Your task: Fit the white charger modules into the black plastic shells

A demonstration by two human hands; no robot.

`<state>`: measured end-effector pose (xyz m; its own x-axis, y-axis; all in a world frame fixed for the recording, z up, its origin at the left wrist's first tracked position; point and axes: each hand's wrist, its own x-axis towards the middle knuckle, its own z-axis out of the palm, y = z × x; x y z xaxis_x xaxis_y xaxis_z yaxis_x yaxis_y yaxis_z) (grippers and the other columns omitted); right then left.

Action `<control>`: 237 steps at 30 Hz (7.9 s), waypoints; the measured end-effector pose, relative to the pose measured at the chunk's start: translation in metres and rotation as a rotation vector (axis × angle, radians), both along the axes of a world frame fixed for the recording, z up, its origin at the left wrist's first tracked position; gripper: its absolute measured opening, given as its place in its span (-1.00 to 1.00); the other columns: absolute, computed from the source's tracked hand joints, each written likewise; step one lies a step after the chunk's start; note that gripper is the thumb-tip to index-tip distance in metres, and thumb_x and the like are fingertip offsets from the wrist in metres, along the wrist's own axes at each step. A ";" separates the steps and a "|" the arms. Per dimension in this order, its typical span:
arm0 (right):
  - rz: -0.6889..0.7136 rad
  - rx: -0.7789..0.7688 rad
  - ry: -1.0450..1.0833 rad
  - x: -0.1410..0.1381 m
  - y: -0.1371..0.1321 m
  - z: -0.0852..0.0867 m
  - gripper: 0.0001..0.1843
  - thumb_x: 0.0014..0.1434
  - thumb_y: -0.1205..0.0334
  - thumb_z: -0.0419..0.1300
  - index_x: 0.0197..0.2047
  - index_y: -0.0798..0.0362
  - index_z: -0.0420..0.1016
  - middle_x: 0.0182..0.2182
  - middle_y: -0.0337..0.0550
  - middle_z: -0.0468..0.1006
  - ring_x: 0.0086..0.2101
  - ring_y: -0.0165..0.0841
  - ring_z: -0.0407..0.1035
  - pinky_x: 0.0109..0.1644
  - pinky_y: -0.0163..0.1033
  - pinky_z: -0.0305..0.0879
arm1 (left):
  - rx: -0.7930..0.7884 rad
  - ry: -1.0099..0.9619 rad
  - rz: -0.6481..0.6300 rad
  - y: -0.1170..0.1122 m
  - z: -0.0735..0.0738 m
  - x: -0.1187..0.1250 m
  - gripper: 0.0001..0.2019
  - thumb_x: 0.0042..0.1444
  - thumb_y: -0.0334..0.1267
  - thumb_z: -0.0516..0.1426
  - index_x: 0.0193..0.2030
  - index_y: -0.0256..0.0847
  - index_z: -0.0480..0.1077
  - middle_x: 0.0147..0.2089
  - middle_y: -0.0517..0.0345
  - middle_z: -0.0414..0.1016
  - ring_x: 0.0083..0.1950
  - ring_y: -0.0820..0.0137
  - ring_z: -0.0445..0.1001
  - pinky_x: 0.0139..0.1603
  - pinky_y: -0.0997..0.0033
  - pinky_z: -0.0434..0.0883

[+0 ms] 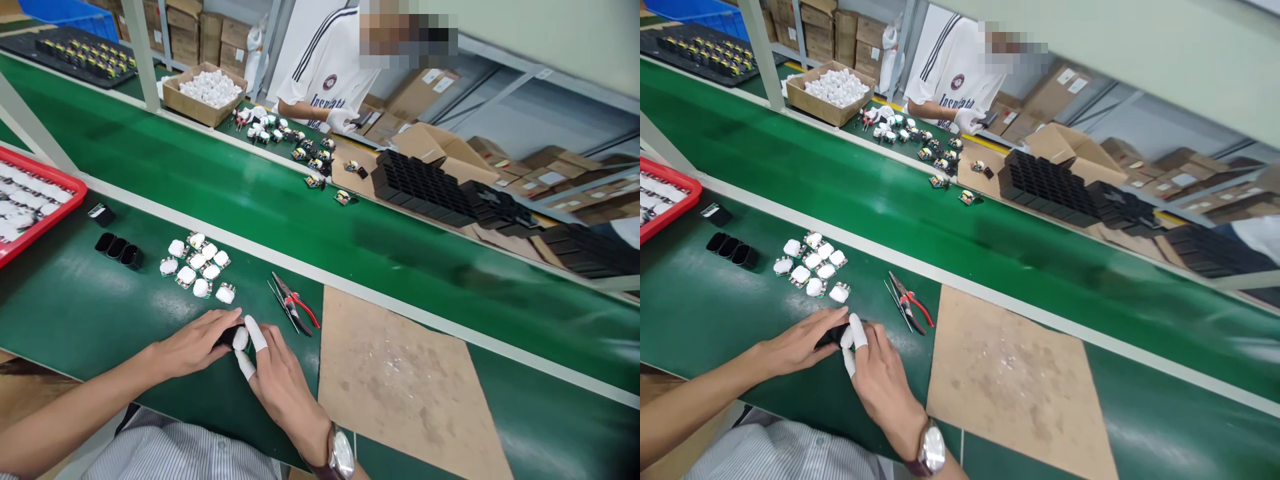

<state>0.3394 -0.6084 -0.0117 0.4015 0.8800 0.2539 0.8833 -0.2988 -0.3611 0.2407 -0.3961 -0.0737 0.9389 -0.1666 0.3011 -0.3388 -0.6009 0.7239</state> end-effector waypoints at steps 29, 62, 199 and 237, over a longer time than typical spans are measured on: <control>0.118 0.209 0.190 0.009 -0.014 -0.046 -0.43 0.46 0.36 0.16 0.47 -0.01 0.23 0.18 0.07 0.54 0.12 -0.16 0.53 0.11 -0.06 0.63 | -0.015 -0.128 -0.084 0.010 0.018 0.003 -0.77 0.41 -0.46 0.14 0.12 -0.20 0.51 0.19 -0.17 0.53 0.11 0.22 0.61 0.10 0.22 0.63; -0.092 0.209 0.227 0.012 -0.032 -0.038 -0.61 0.48 0.25 0.15 0.32 -0.06 0.39 0.25 0.01 0.50 0.15 -0.21 0.53 0.21 -0.10 0.56 | -0.020 0.124 0.747 0.166 0.087 0.163 -0.79 -0.05 -0.13 0.37 -0.45 -0.18 0.48 -0.28 -0.02 0.66 -0.02 0.02 0.65 0.10 0.09 0.52; -0.030 0.425 0.416 0.024 -0.023 -0.046 -0.58 0.46 0.35 0.14 0.33 -0.12 0.41 0.07 -0.04 0.59 0.01 -0.29 0.57 0.12 -0.16 0.57 | -1.266 0.503 0.458 0.015 0.035 0.020 -0.65 0.07 -0.01 0.46 -0.31 -0.25 0.53 -0.31 0.06 0.67 -0.33 0.35 0.66 -0.20 0.31 0.67; 0.172 0.045 -0.048 0.022 0.023 -0.049 -0.57 0.35 0.23 0.29 0.25 0.07 0.42 0.30 0.10 0.42 0.19 0.01 0.36 0.17 0.17 0.53 | 0.538 -0.017 0.620 0.212 0.073 -0.039 -0.59 0.30 0.15 0.20 -0.39 -0.13 0.47 0.19 -0.10 0.63 0.38 -0.09 0.43 0.38 -0.21 0.36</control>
<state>0.3612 -0.5856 -0.0603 0.2324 0.9221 0.3095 0.9366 -0.1263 -0.3270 0.2021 -0.1837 -0.0003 0.9039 0.2553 0.3431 0.1605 -0.9461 0.2812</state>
